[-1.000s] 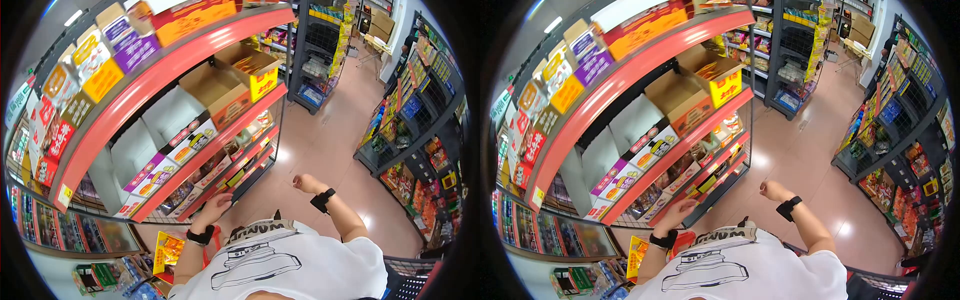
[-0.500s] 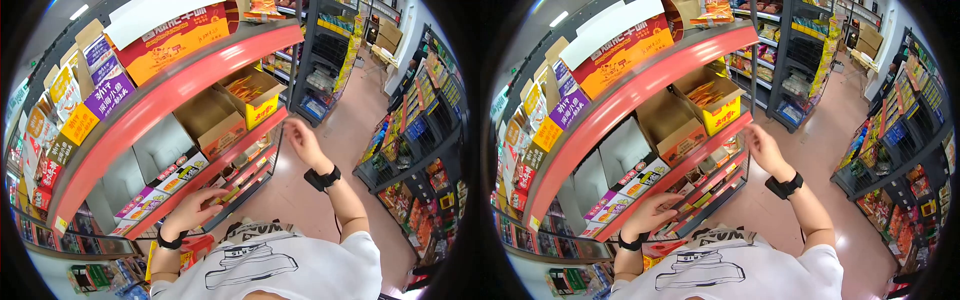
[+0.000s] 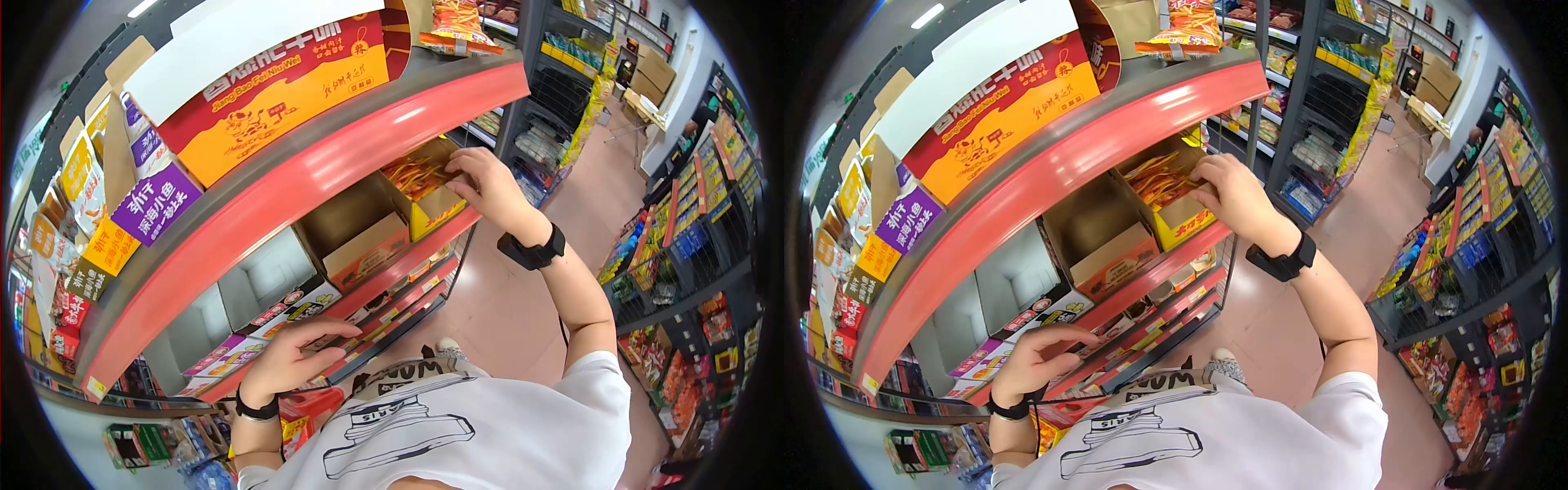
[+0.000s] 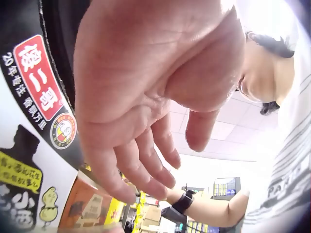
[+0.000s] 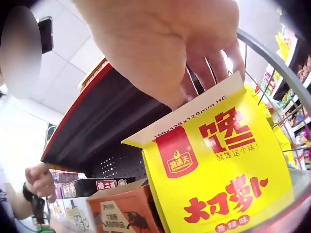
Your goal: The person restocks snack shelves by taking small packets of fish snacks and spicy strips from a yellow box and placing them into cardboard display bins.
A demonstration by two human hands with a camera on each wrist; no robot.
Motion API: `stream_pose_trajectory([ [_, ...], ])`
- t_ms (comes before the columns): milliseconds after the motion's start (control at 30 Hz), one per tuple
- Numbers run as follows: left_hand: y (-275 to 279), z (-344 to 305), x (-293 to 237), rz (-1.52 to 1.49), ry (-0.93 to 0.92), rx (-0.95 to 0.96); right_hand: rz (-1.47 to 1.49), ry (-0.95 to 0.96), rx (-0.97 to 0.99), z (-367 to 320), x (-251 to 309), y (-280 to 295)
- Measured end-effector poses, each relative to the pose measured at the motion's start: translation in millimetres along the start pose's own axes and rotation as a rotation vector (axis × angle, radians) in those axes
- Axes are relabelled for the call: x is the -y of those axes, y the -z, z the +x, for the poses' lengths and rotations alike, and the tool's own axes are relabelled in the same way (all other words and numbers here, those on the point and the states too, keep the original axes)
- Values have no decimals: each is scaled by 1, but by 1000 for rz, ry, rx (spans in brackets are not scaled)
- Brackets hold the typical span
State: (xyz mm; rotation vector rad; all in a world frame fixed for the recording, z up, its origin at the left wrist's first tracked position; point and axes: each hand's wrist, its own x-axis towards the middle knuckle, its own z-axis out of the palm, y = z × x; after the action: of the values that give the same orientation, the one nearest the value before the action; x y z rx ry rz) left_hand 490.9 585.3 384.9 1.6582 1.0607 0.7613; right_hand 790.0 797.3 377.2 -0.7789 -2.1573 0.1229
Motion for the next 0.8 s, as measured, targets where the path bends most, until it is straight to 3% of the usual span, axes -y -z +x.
stream_pose_trajectory([
  [167,-7,28,-35,77,-12,-108,178,-94,118,1,-14,2],
  [300,-11,77,-60,268,-26,-176,122,20,297,7,-31,4],
  [433,-10,134,-66,360,-4,-326,4,241,310,27,-32,14],
  [533,-3,167,-62,467,19,-380,119,222,194,41,-34,6],
  [567,2,177,-60,700,-41,-395,124,232,195,46,-34,6],
  [600,6,185,-59,937,-102,-404,27,270,271,51,-34,7],
  [700,13,204,-50,1213,-250,-466,-95,326,428,66,-39,3],
  [767,32,227,-12,1150,-259,-475,-120,337,512,77,-44,-2],
  [800,35,232,-8,1083,-268,-483,-35,291,662,83,-47,-4],
])
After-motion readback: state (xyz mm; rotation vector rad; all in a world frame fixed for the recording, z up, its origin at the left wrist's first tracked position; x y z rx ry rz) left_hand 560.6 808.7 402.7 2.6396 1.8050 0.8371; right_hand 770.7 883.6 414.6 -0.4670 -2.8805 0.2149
